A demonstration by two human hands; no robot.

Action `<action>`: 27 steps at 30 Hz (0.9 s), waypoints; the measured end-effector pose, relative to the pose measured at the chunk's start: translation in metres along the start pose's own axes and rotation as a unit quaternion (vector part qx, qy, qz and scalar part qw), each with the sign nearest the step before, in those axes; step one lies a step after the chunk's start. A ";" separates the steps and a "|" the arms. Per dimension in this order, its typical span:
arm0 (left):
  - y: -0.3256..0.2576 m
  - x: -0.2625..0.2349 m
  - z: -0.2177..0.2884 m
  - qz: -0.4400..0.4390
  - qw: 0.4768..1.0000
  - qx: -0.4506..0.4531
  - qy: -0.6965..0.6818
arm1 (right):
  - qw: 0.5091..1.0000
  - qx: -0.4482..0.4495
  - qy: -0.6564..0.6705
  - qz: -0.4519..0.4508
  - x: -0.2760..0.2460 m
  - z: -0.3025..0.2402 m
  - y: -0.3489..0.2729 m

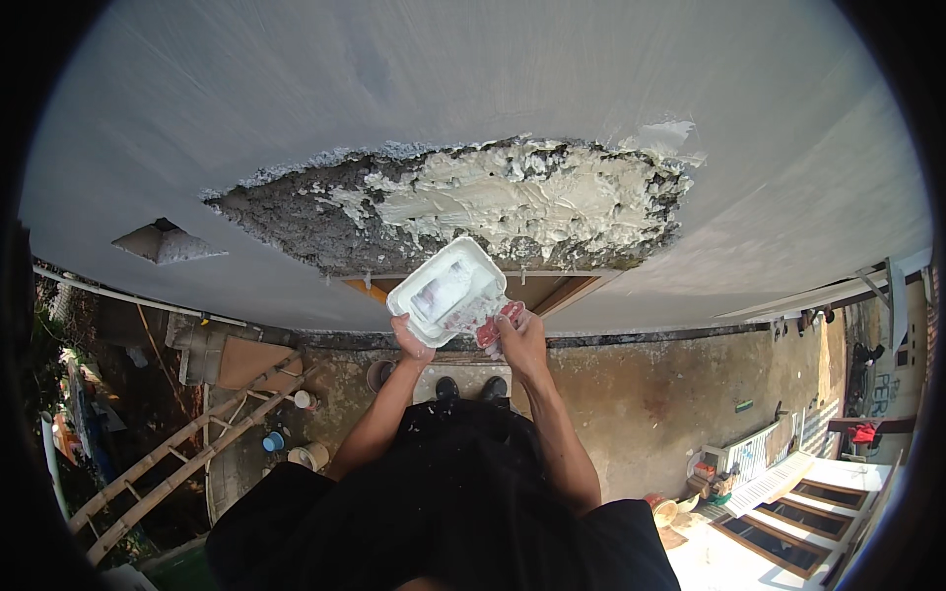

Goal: The person patches and smooths a damaged wall surface with white putty using a putty knife.

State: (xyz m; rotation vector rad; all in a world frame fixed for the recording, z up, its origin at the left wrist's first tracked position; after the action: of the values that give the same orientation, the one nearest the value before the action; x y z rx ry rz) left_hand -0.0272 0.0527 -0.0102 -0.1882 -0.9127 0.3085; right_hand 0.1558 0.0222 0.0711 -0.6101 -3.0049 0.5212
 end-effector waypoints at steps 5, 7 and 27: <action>-0.003 -0.001 -0.002 -0.009 1.000 -0.005 0.002 | 0.999 0.003 0.038 0.002 0.002 0.005 0.000; -0.010 0.013 -0.001 -0.011 0.999 -0.045 0.000 | 1.000 -0.018 0.016 0.000 0.001 0.002 0.000; -0.013 0.024 0.002 -0.062 0.998 0.023 0.014 | 0.998 -0.025 -0.035 -0.041 0.008 0.013 0.031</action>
State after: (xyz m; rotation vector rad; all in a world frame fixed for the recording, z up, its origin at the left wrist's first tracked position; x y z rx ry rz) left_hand -0.0126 0.0486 0.0131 -0.0938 -0.8852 0.2115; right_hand 0.1592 0.0479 0.0480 -0.4775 -3.1018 0.4746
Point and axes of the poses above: each hand's wrist, its own y-axis towards the middle knuckle, its own x-axis out of the palm, z = x × y, the point moved 6 cm from there along y, towards the middle knuckle, and after that the axes turned 15 degrees about z, right-handed, at the moved point
